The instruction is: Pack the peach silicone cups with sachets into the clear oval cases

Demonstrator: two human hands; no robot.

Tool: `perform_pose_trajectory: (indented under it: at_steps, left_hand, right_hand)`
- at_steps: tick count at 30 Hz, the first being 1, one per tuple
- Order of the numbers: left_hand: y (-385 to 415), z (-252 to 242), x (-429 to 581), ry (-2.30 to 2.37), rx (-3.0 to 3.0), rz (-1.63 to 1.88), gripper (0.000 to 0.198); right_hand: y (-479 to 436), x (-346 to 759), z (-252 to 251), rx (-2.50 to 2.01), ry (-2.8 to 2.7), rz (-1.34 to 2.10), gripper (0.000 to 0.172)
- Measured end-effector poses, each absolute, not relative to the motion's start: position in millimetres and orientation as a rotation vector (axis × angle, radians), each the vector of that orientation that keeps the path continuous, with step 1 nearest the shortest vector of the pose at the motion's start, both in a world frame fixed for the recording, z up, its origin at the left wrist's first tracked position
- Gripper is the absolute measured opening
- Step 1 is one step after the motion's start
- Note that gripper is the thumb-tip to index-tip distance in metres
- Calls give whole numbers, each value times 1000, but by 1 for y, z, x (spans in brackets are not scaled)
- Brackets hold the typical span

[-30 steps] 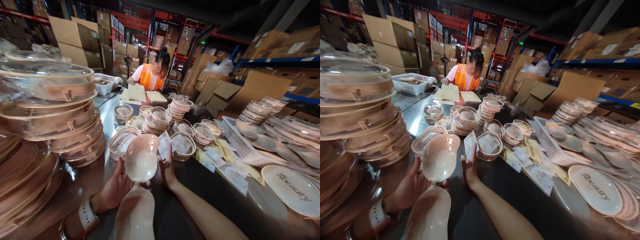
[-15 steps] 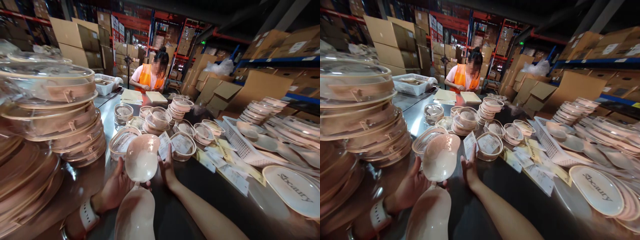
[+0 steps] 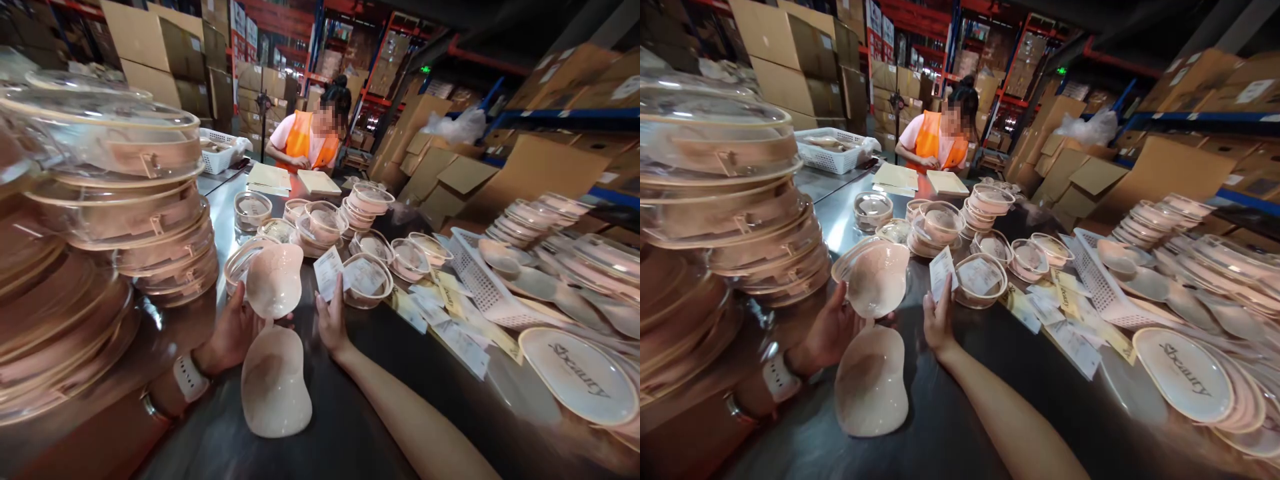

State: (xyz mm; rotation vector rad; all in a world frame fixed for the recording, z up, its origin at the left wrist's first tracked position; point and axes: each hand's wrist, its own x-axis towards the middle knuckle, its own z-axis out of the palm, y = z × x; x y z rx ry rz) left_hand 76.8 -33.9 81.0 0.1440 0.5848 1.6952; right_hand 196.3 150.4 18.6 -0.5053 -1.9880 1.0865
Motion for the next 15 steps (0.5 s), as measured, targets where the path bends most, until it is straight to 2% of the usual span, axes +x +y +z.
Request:
perform_pose_trajectory:
  at_steps: [3,7,12,15]
  left_hand:
    - [-30,84,80,643,84,1752,77]
    - [-26,85,89,701,199,1782,58]
    - [-27,81,99,760,191,1701,36]
    - [-28,81,100,793,143,1716,25]
  right_hand:
    - [138,205,22,-364,-2033,991,74]
    - [126,216,35,-34,-2278,745,64]
    - [119,211,51,342,-2439,807,34]
    - [121,211,53,411,-2425,848,33]
